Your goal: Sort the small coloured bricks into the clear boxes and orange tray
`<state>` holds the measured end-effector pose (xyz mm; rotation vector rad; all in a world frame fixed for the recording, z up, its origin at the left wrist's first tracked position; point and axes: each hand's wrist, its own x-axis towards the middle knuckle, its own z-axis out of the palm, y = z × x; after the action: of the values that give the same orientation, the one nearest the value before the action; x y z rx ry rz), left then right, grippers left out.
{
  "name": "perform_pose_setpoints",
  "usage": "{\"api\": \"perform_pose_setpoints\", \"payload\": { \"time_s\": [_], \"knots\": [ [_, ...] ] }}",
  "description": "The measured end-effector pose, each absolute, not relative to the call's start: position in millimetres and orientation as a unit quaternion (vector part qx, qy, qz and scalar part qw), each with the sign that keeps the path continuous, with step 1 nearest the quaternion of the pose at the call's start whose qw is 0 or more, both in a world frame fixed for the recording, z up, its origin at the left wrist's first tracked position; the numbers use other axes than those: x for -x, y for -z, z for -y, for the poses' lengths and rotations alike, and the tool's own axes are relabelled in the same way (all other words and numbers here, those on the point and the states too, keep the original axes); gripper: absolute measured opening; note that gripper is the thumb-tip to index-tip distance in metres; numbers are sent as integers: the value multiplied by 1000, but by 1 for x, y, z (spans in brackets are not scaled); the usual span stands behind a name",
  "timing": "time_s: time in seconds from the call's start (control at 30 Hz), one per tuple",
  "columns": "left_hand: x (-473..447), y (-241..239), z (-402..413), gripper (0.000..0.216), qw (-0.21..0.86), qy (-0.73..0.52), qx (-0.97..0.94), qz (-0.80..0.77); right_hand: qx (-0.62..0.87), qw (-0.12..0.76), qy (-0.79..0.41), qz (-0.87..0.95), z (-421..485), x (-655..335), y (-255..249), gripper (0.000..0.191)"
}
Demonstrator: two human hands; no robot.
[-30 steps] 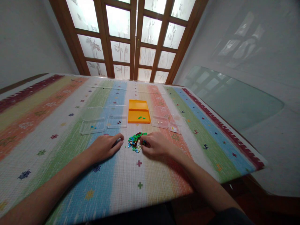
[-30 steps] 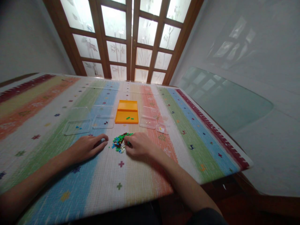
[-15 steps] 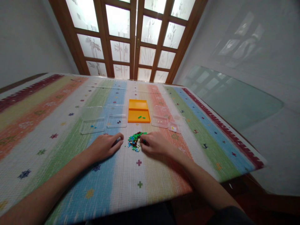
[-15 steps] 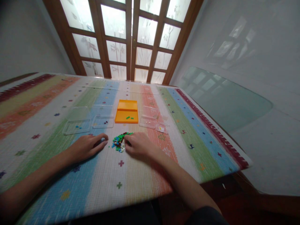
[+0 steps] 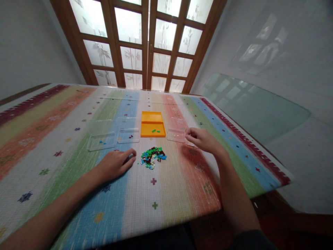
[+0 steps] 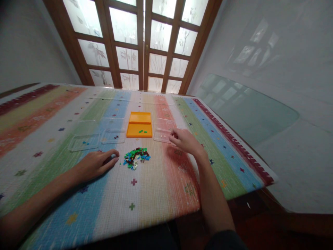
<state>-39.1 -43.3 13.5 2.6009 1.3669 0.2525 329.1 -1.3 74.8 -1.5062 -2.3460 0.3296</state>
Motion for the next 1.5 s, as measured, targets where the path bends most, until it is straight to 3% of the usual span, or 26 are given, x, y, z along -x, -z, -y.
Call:
{"api": "perform_pose_setpoints", "payload": {
  "time_s": [0.47,0.83,1.03,1.5],
  "knots": [
    [40,-13,42,40,96,-75,-882,-454,616,60,-162,768,-19,-374,-58,15],
    [40,-11,42,37,84,-90,-886,-448,540,168,-176,805,-6,-357,-71,23],
    [41,-10,42,36,92,-99,-885,-447,443,123,-250,852,2,-309,-57,18],
    [33,-10,52,31,116,-160,-895,-399,438,61,-149,885,19,-265,-29,20]
  ]
}}
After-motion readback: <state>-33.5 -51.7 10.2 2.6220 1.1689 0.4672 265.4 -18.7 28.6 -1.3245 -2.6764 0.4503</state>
